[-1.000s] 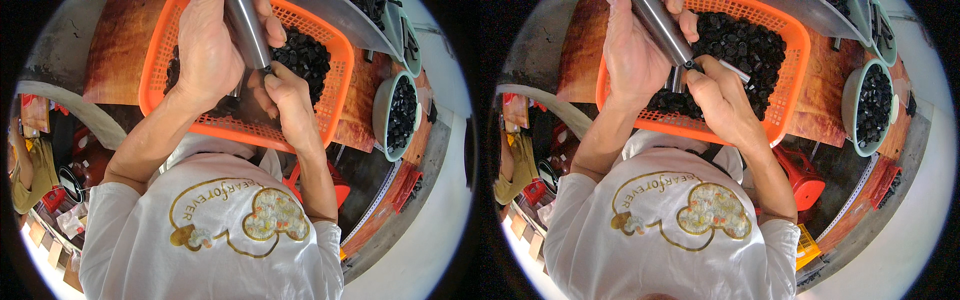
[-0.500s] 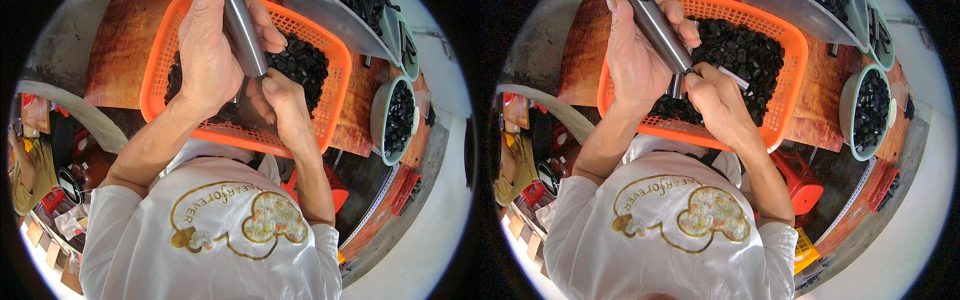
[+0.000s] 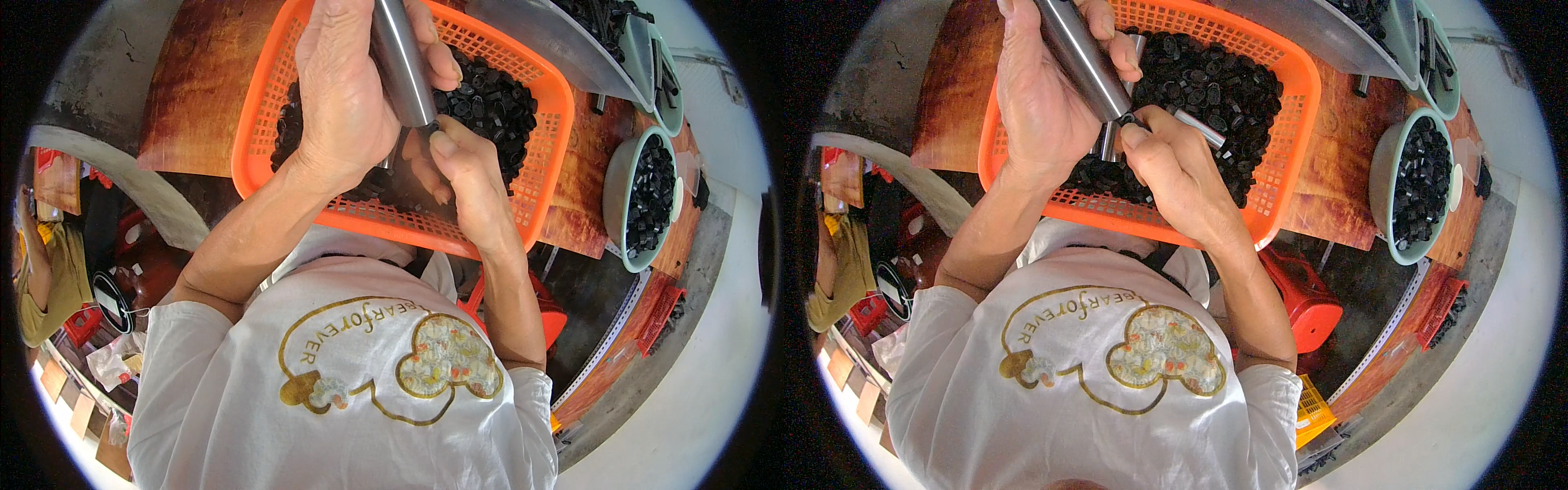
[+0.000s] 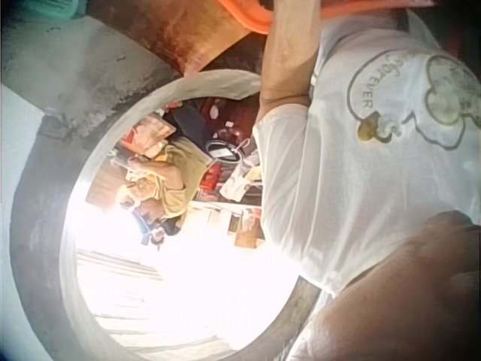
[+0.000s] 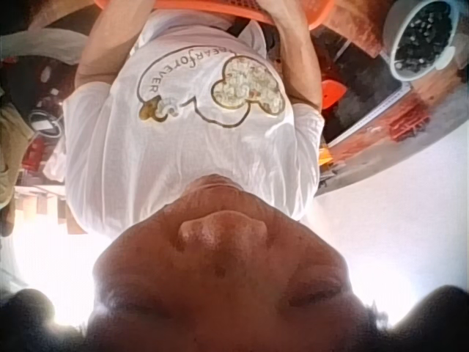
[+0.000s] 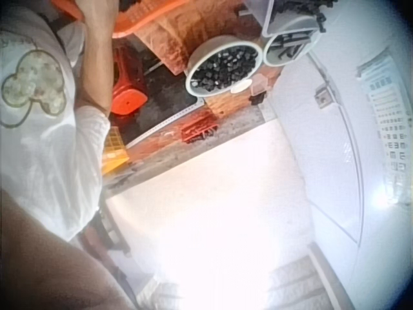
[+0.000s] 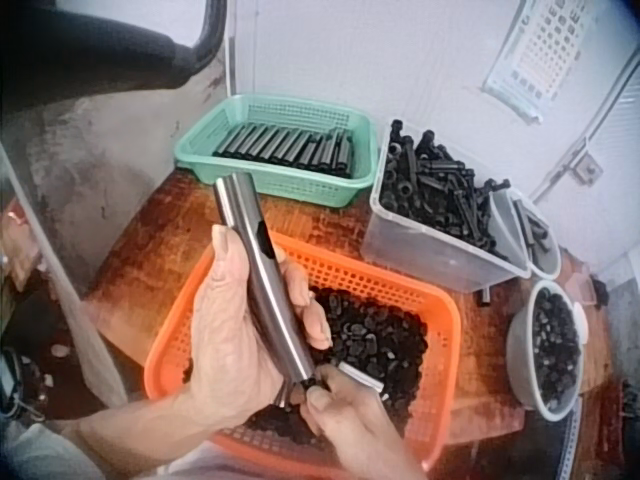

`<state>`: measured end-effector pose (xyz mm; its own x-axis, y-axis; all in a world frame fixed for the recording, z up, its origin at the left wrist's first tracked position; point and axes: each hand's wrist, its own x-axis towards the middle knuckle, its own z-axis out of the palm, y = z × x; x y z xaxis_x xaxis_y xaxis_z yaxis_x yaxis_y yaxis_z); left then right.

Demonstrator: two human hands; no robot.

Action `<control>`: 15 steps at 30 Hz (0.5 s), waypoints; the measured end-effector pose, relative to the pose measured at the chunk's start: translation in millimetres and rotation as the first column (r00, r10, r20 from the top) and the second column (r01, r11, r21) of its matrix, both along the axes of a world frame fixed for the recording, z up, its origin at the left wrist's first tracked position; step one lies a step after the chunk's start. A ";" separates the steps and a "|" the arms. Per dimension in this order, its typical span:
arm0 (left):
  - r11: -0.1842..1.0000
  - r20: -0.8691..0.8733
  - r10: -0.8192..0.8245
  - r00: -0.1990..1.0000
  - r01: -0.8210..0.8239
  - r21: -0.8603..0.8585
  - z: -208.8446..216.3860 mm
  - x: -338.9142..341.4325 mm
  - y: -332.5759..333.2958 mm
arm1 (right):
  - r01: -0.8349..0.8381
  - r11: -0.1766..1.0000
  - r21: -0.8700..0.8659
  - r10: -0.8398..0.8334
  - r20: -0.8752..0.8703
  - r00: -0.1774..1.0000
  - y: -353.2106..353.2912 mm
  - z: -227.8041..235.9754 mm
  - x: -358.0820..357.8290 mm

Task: The person repeatedly picks small black plastic parts from an orange basket and presses them onto the ends of cylindrical metal rods. The person holds the rod with one hand and uses the other to align and push the plastic piece into place. Completed assemblies are placed into a nearby container.

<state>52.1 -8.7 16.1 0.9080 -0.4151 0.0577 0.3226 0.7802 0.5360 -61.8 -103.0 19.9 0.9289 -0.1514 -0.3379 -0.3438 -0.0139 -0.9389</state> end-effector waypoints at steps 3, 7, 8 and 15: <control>1.000 -0.001 -0.005 1.000 0.005 0.000 -0.3 -0.5 -0.2 | -0.003 1.000 0.005 0.003 0.012 1.000 0.0 0.7 0.3; 1.000 -0.030 -0.013 0.999 0.013 0.003 0.1 -1.4 -0.2 | 0.001 1.000 0.026 -0.001 0.001 1.000 0.8 2.6 0.2; 1.000 -0.034 -0.014 0.999 0.014 0.007 0.3 -1.3 -0.1 | 0.003 1.000 0.028 -0.003 -0.002 1.000 1.0 3.0 0.0; 1.000 -0.036 0.002 0.999 -0.001 0.014 0.3 -1.3 -0.2 | 0.012 1.000 -0.027 -0.011 0.018 1.000 3.7 2.5 0.7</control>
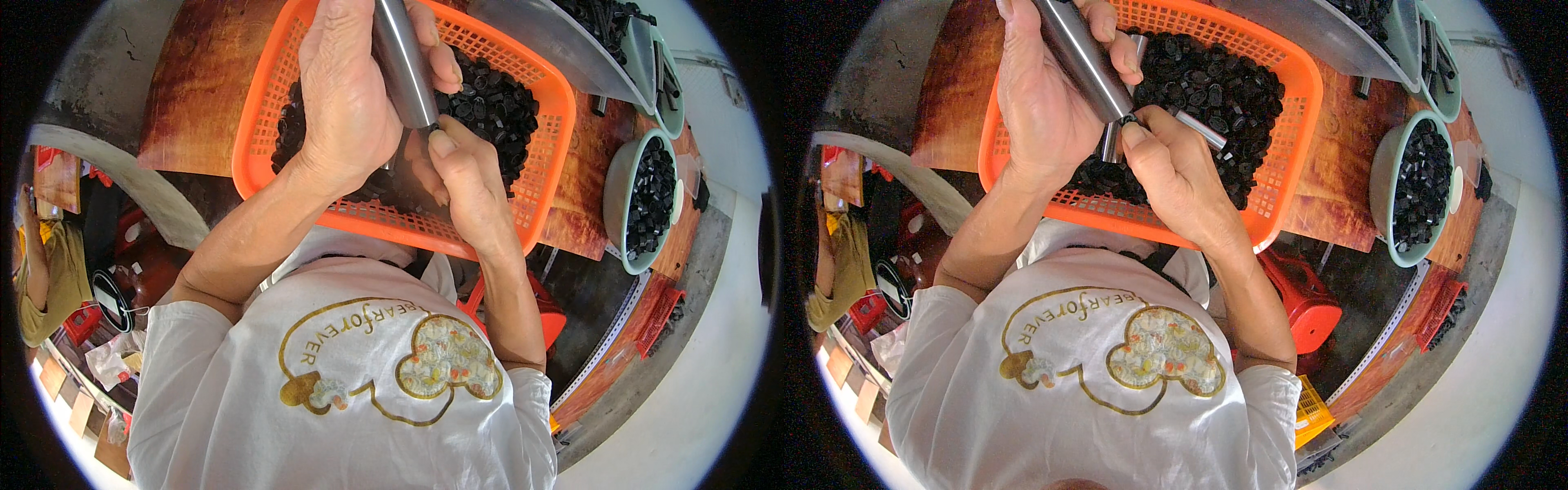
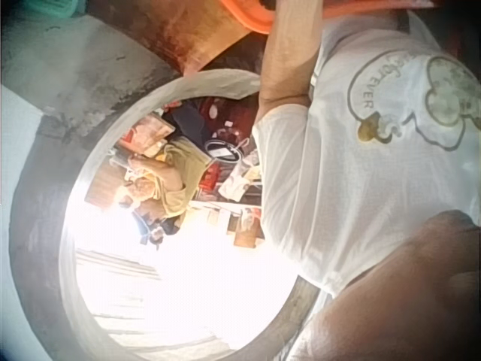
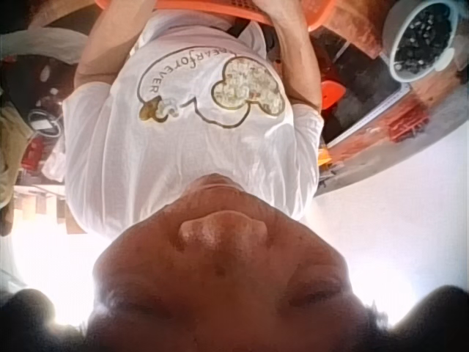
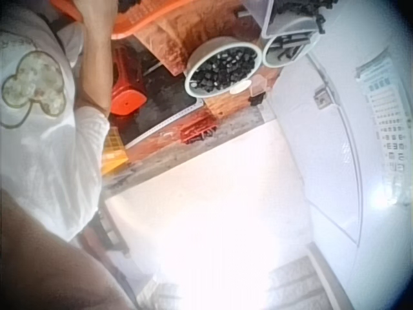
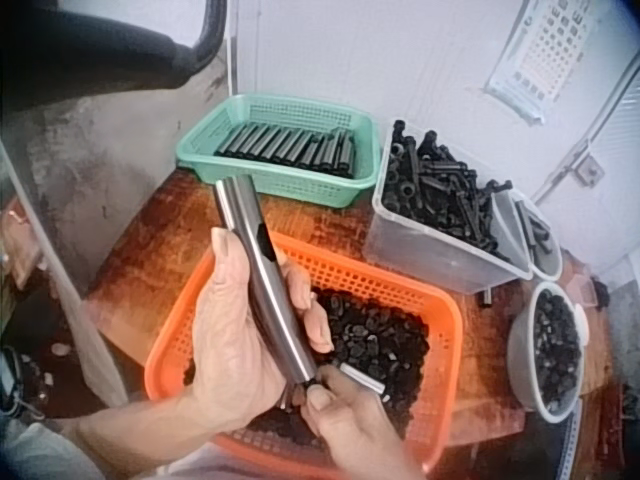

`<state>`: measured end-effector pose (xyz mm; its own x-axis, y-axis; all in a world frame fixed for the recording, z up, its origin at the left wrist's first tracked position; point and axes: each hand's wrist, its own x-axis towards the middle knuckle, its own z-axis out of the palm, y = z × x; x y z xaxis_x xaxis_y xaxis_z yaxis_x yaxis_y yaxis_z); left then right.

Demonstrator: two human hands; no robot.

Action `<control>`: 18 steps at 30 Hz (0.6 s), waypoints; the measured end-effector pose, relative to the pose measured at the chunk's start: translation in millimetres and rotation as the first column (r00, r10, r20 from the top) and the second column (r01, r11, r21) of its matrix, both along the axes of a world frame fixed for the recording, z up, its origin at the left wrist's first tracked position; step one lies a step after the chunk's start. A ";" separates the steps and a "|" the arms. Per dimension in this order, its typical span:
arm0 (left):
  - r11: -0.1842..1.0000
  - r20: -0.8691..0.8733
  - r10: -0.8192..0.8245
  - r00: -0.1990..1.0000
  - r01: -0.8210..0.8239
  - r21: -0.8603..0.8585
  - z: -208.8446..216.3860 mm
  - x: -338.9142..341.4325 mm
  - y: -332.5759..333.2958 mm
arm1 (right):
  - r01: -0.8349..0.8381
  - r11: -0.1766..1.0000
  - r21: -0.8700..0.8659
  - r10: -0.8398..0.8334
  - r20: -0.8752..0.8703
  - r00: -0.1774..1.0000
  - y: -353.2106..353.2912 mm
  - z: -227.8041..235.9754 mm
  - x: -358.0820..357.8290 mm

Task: The person repeatedly picks small black plastic parts from an orange basket and presses them onto the ends of cylindrical metal rods. The person holds the rod with one hand and uses the other to align and push the plastic piece into place. Completed assemblies are placed into a nearby container.

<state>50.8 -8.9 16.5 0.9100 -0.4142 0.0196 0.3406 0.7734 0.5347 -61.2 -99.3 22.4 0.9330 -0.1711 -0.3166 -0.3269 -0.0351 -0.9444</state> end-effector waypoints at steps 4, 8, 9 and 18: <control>1.000 0.014 0.007 1.000 -0.007 -0.008 -0.2 0.4 0.0 | 0.009 1.000 0.004 -0.009 -0.020 1.000 0.5 0.0 0.5; 1.000 -0.001 0.002 1.000 -0.002 -0.012 0.3 -0.1 0.4 | -0.005 1.000 -0.010 0.004 -0.024 1.000 -0.4 1.0 -0.1; 1.000 -0.008 0.000 1.000 0.000 -0.013 0.5 -0.4 0.5 | -0.006 1.000 -0.014 0.005 -0.022 1.000 -0.5 1.1 -0.3; 1.000 -0.017 0.010 1.000 -0.010 0.006 0.9 -1.5 -0.1 | -0.011 0.999 -0.037 0.011 -0.016 1.000 -0.1 -1.5 0.2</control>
